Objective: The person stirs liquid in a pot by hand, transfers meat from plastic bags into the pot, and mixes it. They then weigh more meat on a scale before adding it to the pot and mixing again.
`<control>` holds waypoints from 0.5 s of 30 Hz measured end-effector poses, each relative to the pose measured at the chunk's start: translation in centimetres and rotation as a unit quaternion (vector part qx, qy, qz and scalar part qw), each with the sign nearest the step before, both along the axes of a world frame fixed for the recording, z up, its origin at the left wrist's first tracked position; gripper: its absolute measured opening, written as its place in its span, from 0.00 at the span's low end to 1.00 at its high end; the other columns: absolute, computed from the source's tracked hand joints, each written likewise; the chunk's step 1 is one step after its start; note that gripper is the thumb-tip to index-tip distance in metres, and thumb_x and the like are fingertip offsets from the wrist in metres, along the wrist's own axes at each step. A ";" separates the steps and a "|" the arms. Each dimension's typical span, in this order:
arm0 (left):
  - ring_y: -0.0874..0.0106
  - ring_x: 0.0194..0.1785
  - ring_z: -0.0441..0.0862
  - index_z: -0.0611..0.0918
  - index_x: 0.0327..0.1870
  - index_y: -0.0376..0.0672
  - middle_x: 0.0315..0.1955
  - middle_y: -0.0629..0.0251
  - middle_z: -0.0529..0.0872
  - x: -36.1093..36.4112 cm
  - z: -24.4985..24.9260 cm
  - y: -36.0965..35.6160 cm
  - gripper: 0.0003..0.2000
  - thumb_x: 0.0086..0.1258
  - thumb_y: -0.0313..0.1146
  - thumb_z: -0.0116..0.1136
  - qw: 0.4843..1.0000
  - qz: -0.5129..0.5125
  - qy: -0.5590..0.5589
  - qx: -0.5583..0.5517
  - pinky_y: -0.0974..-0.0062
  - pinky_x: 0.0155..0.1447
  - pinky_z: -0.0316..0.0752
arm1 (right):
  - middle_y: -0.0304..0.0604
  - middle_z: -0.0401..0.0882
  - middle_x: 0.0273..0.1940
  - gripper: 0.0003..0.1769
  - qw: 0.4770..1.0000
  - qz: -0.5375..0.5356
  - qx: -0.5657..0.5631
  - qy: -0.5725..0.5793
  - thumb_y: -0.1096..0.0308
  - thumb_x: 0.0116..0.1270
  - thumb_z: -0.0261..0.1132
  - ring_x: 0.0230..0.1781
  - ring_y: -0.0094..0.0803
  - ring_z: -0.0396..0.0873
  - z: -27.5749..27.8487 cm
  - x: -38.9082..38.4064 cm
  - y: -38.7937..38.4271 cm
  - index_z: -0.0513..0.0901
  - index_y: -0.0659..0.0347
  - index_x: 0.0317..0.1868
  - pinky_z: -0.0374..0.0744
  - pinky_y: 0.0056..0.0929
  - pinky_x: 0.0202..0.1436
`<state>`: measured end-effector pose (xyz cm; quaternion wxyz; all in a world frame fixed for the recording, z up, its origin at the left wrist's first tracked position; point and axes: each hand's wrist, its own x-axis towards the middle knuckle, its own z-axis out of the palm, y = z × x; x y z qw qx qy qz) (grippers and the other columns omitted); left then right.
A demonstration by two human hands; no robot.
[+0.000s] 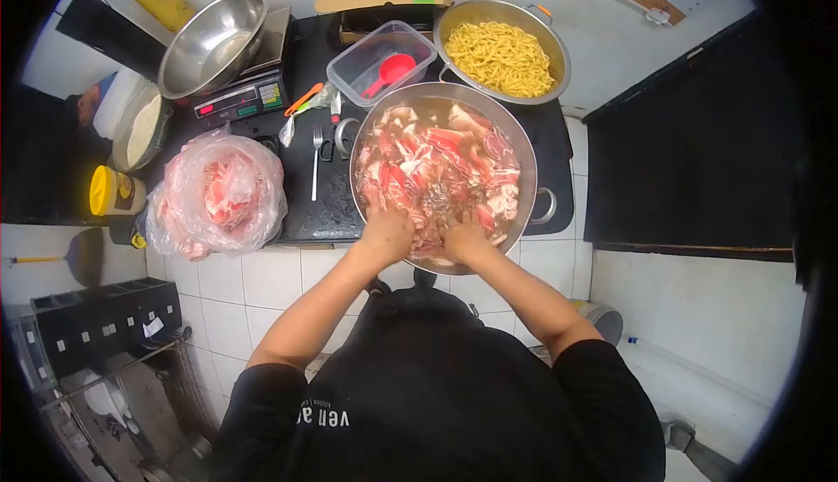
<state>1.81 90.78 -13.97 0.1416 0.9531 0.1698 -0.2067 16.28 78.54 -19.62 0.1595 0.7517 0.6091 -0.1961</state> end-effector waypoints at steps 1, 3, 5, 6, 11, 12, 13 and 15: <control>0.58 0.59 0.79 0.86 0.43 0.41 0.48 0.53 0.84 -0.2 1.0 0.8 0.14 0.63 0.35 0.52 0.999 -0.003 -0.029 0.027 0.32 0.72 0.41 | 0.49 0.74 0.63 0.27 0.995 -0.011 -0.084 0.051 0.40 0.66 0.55 0.69 0.58 0.63 2.7 0.4 1.8 0.81 0.43 0.58 0.47 0.65 0.73; 0.58 0.61 0.77 0.86 0.41 0.41 0.48 0.53 0.84 -0.8 1.3 2.7 0.13 0.63 0.36 0.53 0.997 -0.001 -0.054 0.053 0.32 0.72 0.41 | 0.47 0.84 0.50 0.23 0.981 -0.041 -0.128 0.139 0.42 0.63 0.60 0.59 0.51 0.76 3.8 2.4 4.6 0.86 0.44 0.51 0.58 0.64 0.69; 0.56 0.67 0.70 0.86 0.42 0.41 0.53 0.51 0.81 -1.3 0.8 4.4 0.14 0.64 0.37 0.53 0.982 0.047 -0.139 0.116 0.32 0.73 0.42 | 0.44 0.84 0.49 0.20 0.986 -0.046 -0.028 0.160 0.45 0.62 0.62 0.54 0.50 0.80 4.3 4.1 7.0 0.85 0.40 0.51 0.71 0.56 0.60; 0.56 0.67 0.70 0.86 0.42 0.41 0.53 0.51 0.81 -1.2 0.0 5.0 0.14 0.64 0.37 0.53 0.983 0.047 -0.136 0.113 0.32 0.73 0.42 | 0.43 0.81 0.54 0.20 0.989 -0.032 0.034 0.143 0.45 0.64 0.62 0.54 0.53 0.78 5.1 4.6 8.3 0.84 0.36 0.54 0.77 0.49 0.55; 0.54 0.71 0.66 0.85 0.52 0.48 0.58 0.51 0.78 0.2 -2.2 5.2 0.17 0.69 0.41 0.50 0.989 0.018 -0.009 0.145 0.27 0.71 0.32 | 0.38 0.56 0.75 0.29 0.995 0.078 0.061 -0.025 0.49 0.67 0.60 0.73 0.54 0.57 3.3 5.3 12.4 0.68 0.25 0.69 0.57 0.61 0.72; 0.55 0.70 0.67 0.85 0.52 0.47 0.57 0.52 0.80 0.3 -2.7 5.0 0.18 0.71 0.41 0.46 0.989 0.009 0.006 0.147 0.26 0.70 0.27 | 0.40 0.59 0.74 0.31 0.999 0.026 0.048 -0.001 0.45 0.69 0.56 0.75 0.54 0.55 0.6 6.2 13.1 0.60 0.20 0.72 0.50 0.67 0.72; 0.55 0.70 0.67 0.85 0.52 0.47 0.57 0.52 0.80 0.2 -3.5 4.6 0.18 0.71 0.41 0.46 0.989 0.014 0.008 0.146 0.26 0.70 0.27 | 0.40 0.59 0.74 0.31 0.998 0.031 0.047 0.000 0.45 0.69 0.56 0.75 0.54 0.55 -0.4 6.9 12.7 0.60 0.20 0.72 0.50 0.67 0.72; 0.55 0.69 0.68 0.85 0.52 0.46 0.54 0.54 0.83 0.0 -4.5 4.2 0.19 0.71 0.40 0.44 0.986 0.011 0.042 0.158 0.25 0.69 0.26 | 0.44 0.67 0.70 0.30 0.996 -0.034 0.079 0.010 0.45 0.71 0.55 0.72 0.55 0.59 -1.0 8.1 12.1 0.59 0.19 0.72 0.50 0.70 0.71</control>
